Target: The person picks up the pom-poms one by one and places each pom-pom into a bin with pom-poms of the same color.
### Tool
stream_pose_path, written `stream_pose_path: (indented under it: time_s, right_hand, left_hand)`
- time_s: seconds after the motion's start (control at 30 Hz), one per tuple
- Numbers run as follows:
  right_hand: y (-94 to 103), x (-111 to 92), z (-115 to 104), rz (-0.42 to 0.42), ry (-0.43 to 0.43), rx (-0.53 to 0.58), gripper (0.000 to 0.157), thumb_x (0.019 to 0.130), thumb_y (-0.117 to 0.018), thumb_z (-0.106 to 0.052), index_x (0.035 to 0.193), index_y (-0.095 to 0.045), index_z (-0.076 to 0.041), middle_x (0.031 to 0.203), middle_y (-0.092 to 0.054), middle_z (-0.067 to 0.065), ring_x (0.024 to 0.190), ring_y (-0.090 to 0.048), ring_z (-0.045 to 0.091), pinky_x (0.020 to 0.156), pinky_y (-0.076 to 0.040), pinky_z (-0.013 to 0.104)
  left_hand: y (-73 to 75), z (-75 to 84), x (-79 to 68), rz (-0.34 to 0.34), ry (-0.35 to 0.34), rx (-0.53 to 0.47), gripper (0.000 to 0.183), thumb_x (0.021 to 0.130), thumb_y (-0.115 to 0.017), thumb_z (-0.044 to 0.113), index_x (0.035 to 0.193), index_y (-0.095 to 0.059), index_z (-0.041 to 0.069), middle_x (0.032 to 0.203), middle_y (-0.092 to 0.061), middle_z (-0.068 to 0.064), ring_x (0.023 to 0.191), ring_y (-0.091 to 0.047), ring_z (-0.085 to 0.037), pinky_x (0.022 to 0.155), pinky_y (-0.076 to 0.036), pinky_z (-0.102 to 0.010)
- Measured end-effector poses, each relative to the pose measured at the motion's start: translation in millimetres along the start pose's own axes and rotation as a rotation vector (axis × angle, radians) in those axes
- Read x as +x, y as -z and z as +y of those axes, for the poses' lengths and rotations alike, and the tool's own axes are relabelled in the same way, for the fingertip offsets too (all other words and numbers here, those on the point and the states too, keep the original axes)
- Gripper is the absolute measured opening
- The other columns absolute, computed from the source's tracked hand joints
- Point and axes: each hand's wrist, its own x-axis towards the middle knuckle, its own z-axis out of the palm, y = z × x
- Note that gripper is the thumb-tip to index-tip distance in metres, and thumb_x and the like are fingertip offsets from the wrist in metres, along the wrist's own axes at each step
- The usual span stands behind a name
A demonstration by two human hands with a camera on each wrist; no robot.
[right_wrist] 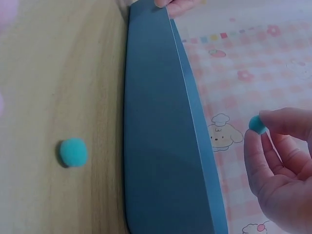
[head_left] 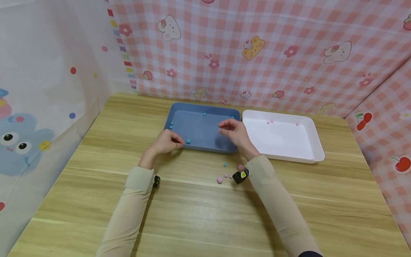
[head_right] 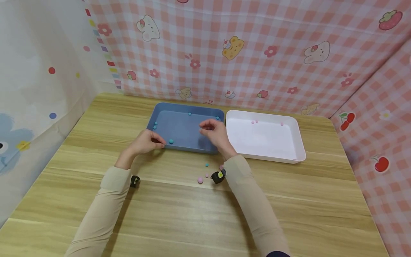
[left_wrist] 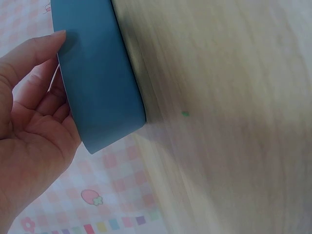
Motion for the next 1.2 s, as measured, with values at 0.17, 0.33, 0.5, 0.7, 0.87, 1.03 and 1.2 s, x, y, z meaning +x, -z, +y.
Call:
stream_pose_path:
  time_s: [0.17, 0.33, 0.5, 0.7, 0.87, 1.03, 1.2]
  right_hand:
    - [-3.7, 8, 2, 0.014, 0.012, 0.013, 0.015, 0.082, -0.066, 0.004, 0.097, -0.065, 0.006, 0.091, -0.063, 0.010, 0.076, -0.055, 0.009, 0.068, -0.044, 0.020]
    - [-5.7, 14, 2, 0.020, 0.018, 0.027, 0.015, 0.083, -0.065, 0.004, 0.097, -0.064, 0.007, 0.087, -0.063, 0.008, 0.074, -0.055, 0.009, 0.068, -0.046, 0.019]
    - [-6.8, 19, 0, 0.035, 0.014, 0.032, 0.015, 0.083, -0.065, 0.003, 0.098, -0.065, 0.007, 0.090, -0.063, 0.012, 0.075, -0.055, 0.010, 0.068, -0.046, 0.019]
    - [-7.4, 24, -1, 0.055, -0.018, 0.022, 0.015, 0.084, -0.066, 0.000, 0.099, -0.065, 0.005, 0.088, -0.062, 0.005, 0.076, -0.054, 0.011, 0.067, -0.046, 0.020]
    - [-6.5, 27, -2, 0.070, -0.043, 0.025, 0.018, 0.084, -0.067, -0.001, 0.101, -0.065, 0.004, 0.092, -0.063, 0.008, 0.078, -0.055, 0.012, 0.068, -0.046, 0.021]
    - [-4.2, 26, -3, 0.075, -0.058, 0.026, 0.019, 0.085, -0.066, -0.001, 0.103, -0.064, 0.004, 0.096, -0.064, 0.010, 0.080, -0.056, 0.013, 0.071, -0.047, 0.021]
    - [-1.6, 22, -4, 0.067, -0.053, 0.014, 0.018, 0.085, -0.066, -0.002, 0.102, -0.064, 0.004, 0.095, -0.063, 0.009, 0.080, -0.056, 0.012, 0.072, -0.047, 0.021]
  left_hand:
    - [0.4, 0.5, -0.6, -0.008, 0.002, 0.000, 0.010, 0.083, -0.066, -0.001, 0.089, -0.073, -0.004, 0.090, -0.070, -0.015, 0.088, -0.063, -0.028, 0.078, -0.050, -0.036]
    - [0.2, 0.7, -0.3, -0.004, 0.006, 0.002, 0.010, 0.083, -0.066, -0.001, 0.089, -0.073, -0.003, 0.090, -0.070, -0.015, 0.089, -0.063, -0.029, 0.078, -0.050, -0.037]
    - [0.1, 0.8, -0.7, -0.007, 0.004, 0.008, 0.010, 0.083, -0.066, -0.001, 0.089, -0.073, -0.004, 0.090, -0.070, -0.015, 0.089, -0.063, -0.029, 0.078, -0.050, -0.037]
    - [0.1, -0.3, -0.9, -0.003, 0.000, 0.011, 0.009, 0.083, -0.067, -0.001, 0.089, -0.073, -0.004, 0.090, -0.070, -0.015, 0.089, -0.062, -0.029, 0.079, -0.050, -0.037]
    - [-0.5, -1.6, -0.1, 0.000, -0.007, 0.011, 0.009, 0.082, -0.067, -0.001, 0.088, -0.073, -0.004, 0.089, -0.070, -0.015, 0.089, -0.063, -0.028, 0.079, -0.050, -0.037]
    - [-0.7, -2.0, 0.3, 0.000, -0.015, 0.013, 0.009, 0.082, -0.067, -0.001, 0.088, -0.073, -0.004, 0.088, -0.071, -0.015, 0.089, -0.063, -0.028, 0.079, -0.049, -0.037]
    - [0.1, -1.6, 0.1, 0.001, -0.016, 0.009, 0.009, 0.082, -0.067, -0.001, 0.088, -0.073, -0.004, 0.088, -0.071, -0.015, 0.088, -0.063, -0.028, 0.079, -0.050, -0.037]
